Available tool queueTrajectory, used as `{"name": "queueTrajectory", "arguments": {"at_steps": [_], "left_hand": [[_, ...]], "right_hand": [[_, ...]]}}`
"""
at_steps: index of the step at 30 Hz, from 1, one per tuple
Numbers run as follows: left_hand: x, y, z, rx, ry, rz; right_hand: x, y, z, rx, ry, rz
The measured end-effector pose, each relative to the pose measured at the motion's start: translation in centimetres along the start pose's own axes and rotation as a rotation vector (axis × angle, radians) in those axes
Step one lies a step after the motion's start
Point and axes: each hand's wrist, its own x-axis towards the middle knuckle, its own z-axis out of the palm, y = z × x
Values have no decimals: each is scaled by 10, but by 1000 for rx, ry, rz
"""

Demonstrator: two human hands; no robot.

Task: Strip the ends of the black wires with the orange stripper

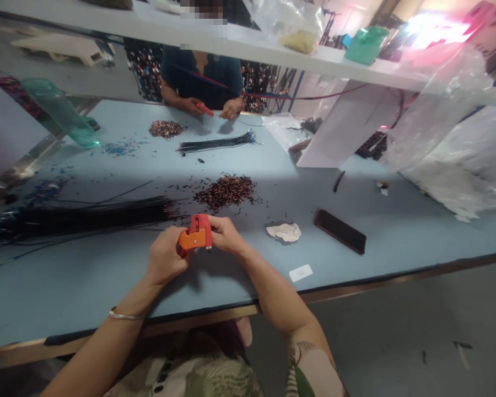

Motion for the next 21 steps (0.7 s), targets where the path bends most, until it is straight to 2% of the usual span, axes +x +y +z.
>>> {"name": "queueTrajectory", "arguments": {"at_steps": [6,21], "left_hand": [[0,-2,1,39,5,24],[0,-2,1,117,29,96]], "right_hand": [[0,-3,-4,-77,-37,-20],[-1,0,-4,-100,-13,3]]}}
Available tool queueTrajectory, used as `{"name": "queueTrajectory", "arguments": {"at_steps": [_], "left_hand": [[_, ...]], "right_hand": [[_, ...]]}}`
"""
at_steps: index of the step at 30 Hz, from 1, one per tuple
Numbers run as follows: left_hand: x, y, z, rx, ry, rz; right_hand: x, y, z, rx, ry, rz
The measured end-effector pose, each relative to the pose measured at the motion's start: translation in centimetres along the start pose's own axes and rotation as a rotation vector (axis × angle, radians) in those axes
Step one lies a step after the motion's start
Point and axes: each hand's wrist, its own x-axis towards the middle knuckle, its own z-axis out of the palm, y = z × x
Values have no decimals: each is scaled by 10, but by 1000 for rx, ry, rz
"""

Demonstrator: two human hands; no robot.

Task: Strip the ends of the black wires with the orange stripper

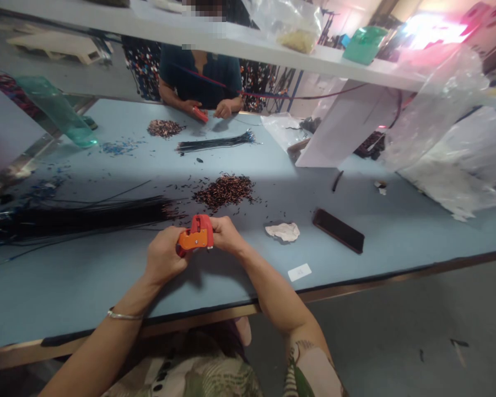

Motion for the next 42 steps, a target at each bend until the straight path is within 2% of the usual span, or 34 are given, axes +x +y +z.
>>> {"name": "queueTrajectory", "arguments": {"at_steps": [12,21,30,35,39,42], "left_hand": [[-5,2,-1,-12,85,36],[-9,0,1,-98,69,8],[-5,9,-9,-283,-10,-46],[2,14,-20,-410,-115,-59],[6,13,-25,-544,-214,-105],[6,12,-24,-744,-286,-229]], "right_hand": [[0,-2,4,-31,9,-19],[-1,-8,7,-1,-1,-31],[-3,-19,7,50,-69,-54],[-5,-32,5,90,-131,-56],[-6,-40,6,56,-97,-11],[-6,-40,6,16,-29,-5]]}}
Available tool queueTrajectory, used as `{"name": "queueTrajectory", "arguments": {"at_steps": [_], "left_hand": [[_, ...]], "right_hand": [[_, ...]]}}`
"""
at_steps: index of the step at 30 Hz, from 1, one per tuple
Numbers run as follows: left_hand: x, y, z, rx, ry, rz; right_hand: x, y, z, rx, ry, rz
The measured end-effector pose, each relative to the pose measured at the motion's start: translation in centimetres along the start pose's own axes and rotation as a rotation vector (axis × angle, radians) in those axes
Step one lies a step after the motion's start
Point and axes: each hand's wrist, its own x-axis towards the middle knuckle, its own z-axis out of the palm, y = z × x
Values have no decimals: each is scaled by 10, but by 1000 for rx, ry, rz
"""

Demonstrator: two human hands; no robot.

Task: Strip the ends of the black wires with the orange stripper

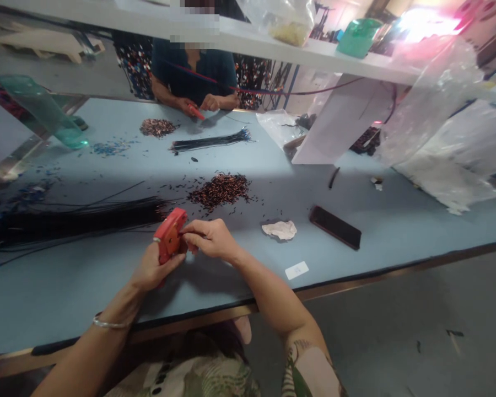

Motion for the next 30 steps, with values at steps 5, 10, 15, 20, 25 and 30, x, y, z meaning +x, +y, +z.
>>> {"name": "queueTrajectory", "arguments": {"at_steps": [5,10,15,20,25,30], "left_hand": [[1,7,2,-762,-36,-167],[2,11,-6,-1079,-77,-265],[1,5,-6,-1134,-156,-350],[0,-1,6,-1170,-380,-424],[1,-6,9,-1187,-365,-413],[0,-18,3,-1096,-410,-378]], "right_hand": [[3,3,-6,55,166,46],[4,1,-10,336,7,-22],[4,4,-10,363,75,15],[7,14,-13,391,123,85],[7,15,-16,290,224,62],[6,12,-21,280,334,59]]}}
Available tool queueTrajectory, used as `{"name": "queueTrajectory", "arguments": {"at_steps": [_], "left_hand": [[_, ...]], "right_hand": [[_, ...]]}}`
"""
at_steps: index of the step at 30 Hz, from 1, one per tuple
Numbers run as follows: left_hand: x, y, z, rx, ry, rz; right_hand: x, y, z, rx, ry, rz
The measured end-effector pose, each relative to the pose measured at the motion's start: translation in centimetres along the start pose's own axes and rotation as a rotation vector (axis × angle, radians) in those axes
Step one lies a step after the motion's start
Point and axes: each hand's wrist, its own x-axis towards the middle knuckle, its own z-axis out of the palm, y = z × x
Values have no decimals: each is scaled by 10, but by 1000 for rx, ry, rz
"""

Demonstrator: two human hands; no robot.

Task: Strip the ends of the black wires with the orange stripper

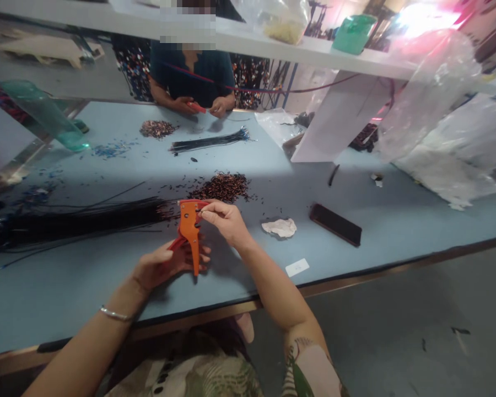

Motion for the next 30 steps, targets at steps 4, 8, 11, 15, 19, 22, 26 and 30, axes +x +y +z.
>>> {"name": "queueTrajectory", "arguments": {"at_steps": [4,8,11,15,19,22,26,30], "left_hand": [[0,-7,-1,46,-17,-30],[3,-10,8,-8,22,-33],[4,-5,11,-20,82,33],[1,4,8,14,223,147],[0,5,7,114,276,187],[3,3,9,184,254,216],[6,2,12,266,302,244],[7,0,10,361,321,240]], "right_hand": [[0,1,2,-10,6,-11],[-1,0,5,8,-53,-23],[1,-4,1,-60,1,-92],[2,-5,-3,-225,94,-110],[0,-2,1,-427,-21,-163],[-3,-3,4,-531,-73,-212],[-6,-5,7,-580,-57,-185],[-9,-5,11,-502,10,-122]]}}
